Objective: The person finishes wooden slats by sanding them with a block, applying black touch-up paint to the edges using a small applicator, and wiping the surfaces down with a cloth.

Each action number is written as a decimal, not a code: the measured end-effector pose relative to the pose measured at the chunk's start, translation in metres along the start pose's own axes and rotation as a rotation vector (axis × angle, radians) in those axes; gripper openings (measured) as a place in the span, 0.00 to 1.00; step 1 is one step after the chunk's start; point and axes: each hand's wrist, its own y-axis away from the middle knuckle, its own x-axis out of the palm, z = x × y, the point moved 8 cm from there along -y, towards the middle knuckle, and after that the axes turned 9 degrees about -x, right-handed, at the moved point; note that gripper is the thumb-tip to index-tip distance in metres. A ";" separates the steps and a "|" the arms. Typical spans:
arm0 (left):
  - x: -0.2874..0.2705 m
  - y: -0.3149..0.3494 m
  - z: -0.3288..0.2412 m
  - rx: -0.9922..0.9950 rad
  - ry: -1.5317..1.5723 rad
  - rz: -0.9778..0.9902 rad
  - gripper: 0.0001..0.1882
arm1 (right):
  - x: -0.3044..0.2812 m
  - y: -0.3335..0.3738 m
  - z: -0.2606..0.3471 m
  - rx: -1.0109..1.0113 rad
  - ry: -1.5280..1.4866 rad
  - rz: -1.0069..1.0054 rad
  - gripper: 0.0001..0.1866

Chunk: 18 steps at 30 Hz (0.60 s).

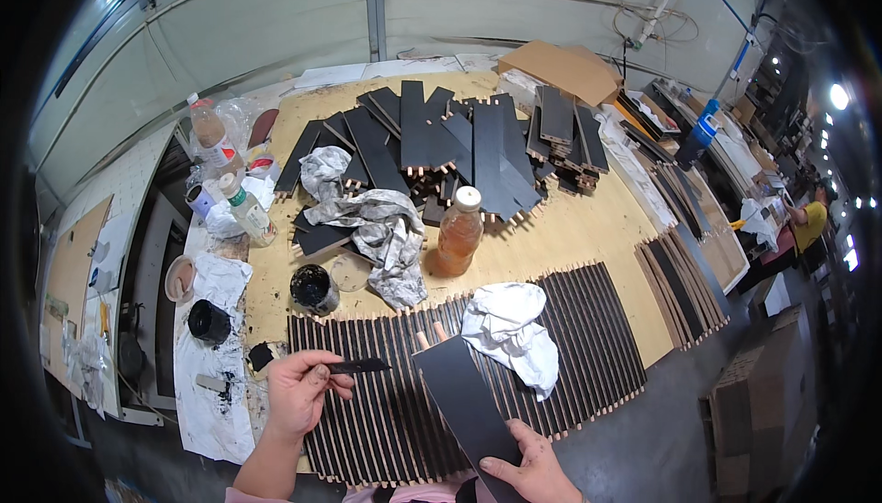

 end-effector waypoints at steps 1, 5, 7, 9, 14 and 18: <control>0.006 0.003 -0.001 0.031 0.019 -0.008 0.11 | -0.002 0.003 -0.003 0.005 -0.001 -0.002 0.44; 0.033 0.012 -0.028 0.243 -0.404 0.069 0.11 | -0.004 0.011 -0.002 -0.004 -0.087 0.020 0.45; 0.044 0.015 -0.040 0.333 -0.512 0.079 0.11 | -0.004 0.015 -0.003 0.008 -0.092 0.026 0.45; 0.054 0.016 -0.046 0.421 -0.618 0.089 0.12 | -0.005 0.016 -0.008 0.004 -0.106 0.020 0.45; 0.062 0.014 -0.046 0.524 -0.677 0.118 0.15 | -0.006 0.016 -0.014 -0.026 -0.061 0.029 0.46; 0.065 0.011 -0.045 0.528 -0.702 0.123 0.15 | -0.009 0.016 -0.011 -0.018 -0.061 0.025 0.46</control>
